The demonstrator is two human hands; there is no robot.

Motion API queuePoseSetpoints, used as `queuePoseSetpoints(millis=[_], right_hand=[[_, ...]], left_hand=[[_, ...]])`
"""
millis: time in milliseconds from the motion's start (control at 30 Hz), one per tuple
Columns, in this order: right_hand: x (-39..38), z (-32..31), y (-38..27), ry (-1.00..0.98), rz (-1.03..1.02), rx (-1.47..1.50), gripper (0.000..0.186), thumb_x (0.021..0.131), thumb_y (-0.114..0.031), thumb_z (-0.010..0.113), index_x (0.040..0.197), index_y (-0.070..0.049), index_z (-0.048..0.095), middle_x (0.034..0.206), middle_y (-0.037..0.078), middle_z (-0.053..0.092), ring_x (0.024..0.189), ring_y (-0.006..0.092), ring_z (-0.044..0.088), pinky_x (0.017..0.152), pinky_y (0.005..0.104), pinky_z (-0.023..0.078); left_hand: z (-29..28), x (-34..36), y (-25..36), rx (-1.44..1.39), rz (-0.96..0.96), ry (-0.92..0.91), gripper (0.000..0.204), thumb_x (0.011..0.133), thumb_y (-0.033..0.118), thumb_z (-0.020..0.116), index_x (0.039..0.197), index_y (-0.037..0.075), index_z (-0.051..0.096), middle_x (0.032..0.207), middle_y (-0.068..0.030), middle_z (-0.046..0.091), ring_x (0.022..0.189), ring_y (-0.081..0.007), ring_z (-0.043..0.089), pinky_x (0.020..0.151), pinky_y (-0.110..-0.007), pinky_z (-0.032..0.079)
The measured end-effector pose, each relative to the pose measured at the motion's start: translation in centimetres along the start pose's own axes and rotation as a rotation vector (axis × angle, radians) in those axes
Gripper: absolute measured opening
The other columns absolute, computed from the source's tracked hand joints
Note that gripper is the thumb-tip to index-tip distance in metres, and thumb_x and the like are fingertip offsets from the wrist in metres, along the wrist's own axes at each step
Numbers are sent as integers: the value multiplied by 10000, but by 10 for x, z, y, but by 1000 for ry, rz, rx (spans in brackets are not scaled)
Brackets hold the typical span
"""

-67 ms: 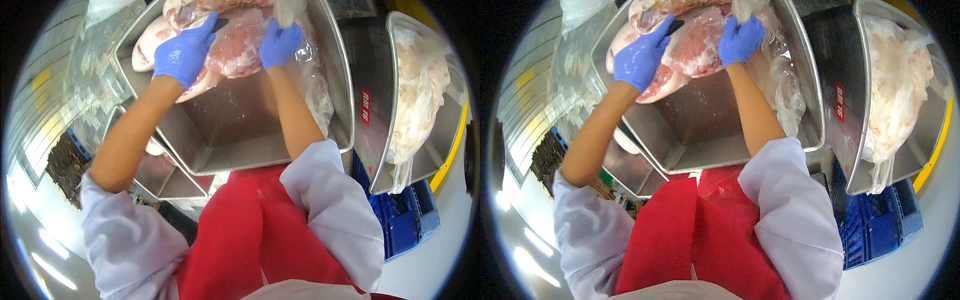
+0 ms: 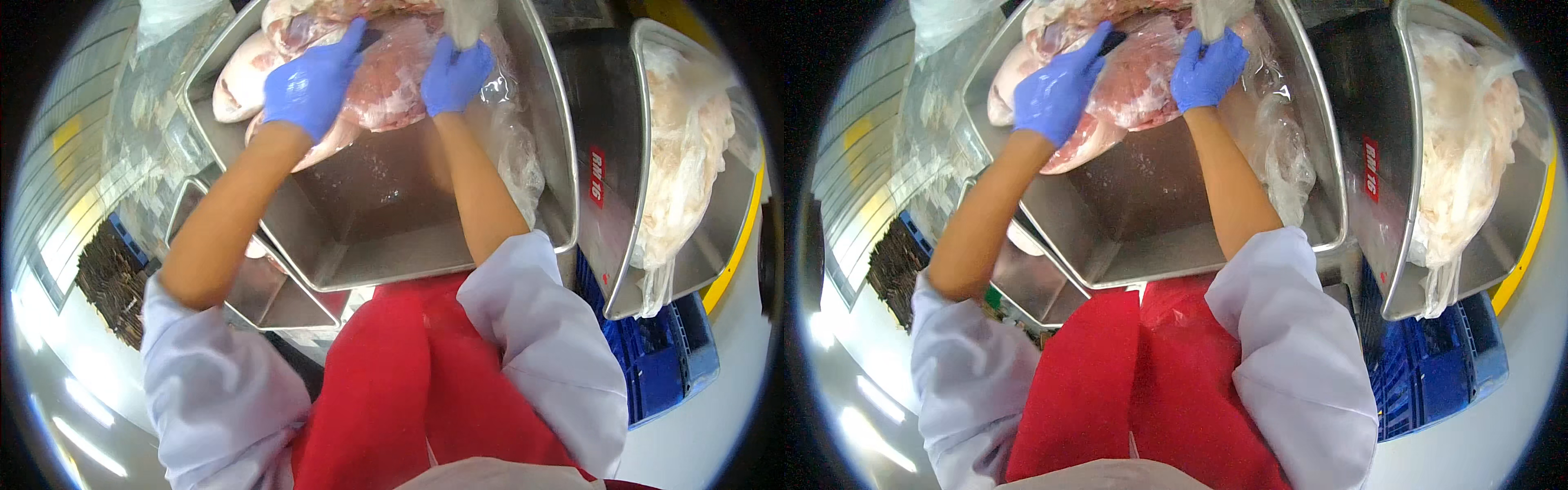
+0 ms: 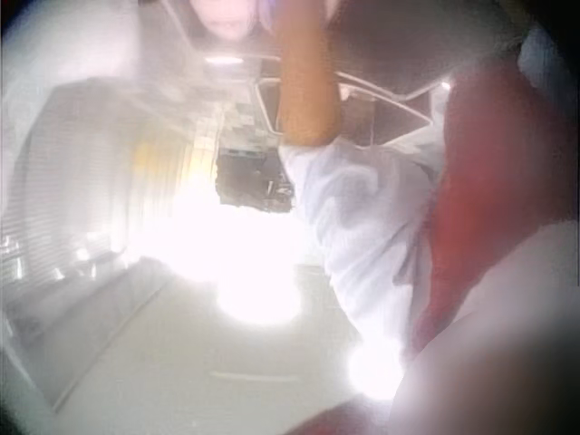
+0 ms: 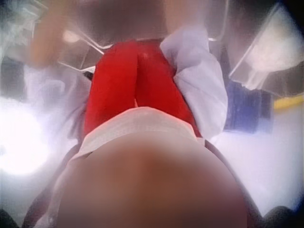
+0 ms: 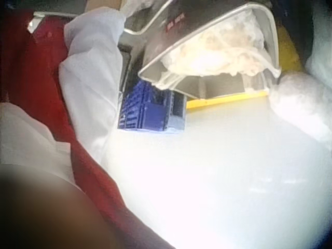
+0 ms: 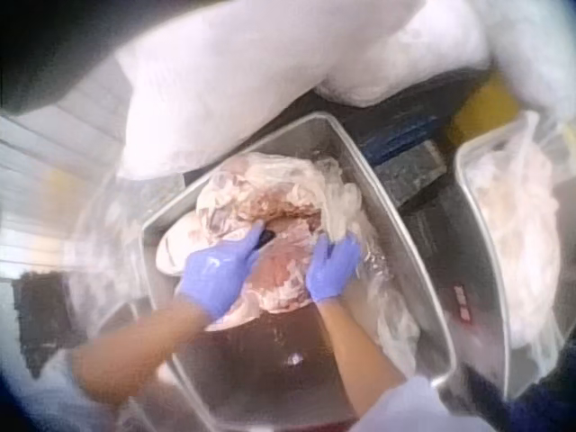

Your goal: The person uses a knife to trim fat and connective tissue from large cuts of raw meat in a metal tray. They remove the trimmed pieces by hand and place them into a separate container. The person handles the meat directly with gloved hands while performing the trimming.

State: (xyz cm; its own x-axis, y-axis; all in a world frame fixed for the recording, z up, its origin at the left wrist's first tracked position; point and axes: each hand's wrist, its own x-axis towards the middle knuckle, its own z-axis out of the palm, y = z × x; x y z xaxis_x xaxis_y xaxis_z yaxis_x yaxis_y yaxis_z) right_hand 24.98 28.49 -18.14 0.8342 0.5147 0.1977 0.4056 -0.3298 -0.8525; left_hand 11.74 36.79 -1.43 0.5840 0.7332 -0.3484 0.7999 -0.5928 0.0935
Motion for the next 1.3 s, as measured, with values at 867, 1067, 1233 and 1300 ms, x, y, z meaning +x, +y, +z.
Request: queuePoseSetpoints(millis=[867,1067,1233,1300], right_hand=[[153,-45,-132,-664,-23,521,248,944,-182,583,774,-2,607,615,22,567,496,103,544,474,284,475],[179,-14,-168,-821,-120,414,321,930,-219,580,706,10,580,588,26,522,481,130,541,447,308,474],[208,23,-177,-896,122,489,287,918,-197,563,707,-2,562,587,37,489,466,177,549,441,345,488],[222,34,-170,-896,82,321,262,899,-199,584,731,2,564,576,63,486,474,193,546,476,362,503]], left_hand=[[-60,-83,-31,-503,-121,21,389,991,402,500,1309,200,599,1037,-184,689,932,-372,661,795,-395,516],[-62,-143,-45,-822,-528,-180,372,998,269,521,1345,146,579,1042,-187,696,1003,-197,671,884,-339,495],[-40,-183,-49,-1123,-478,-41,381,1017,181,493,1384,97,554,1304,0,619,901,-89,585,806,-208,453],[-36,-193,-49,-1236,-569,-35,379,1018,175,493,1387,117,557,1222,36,632,781,-61,502,711,-197,423]])
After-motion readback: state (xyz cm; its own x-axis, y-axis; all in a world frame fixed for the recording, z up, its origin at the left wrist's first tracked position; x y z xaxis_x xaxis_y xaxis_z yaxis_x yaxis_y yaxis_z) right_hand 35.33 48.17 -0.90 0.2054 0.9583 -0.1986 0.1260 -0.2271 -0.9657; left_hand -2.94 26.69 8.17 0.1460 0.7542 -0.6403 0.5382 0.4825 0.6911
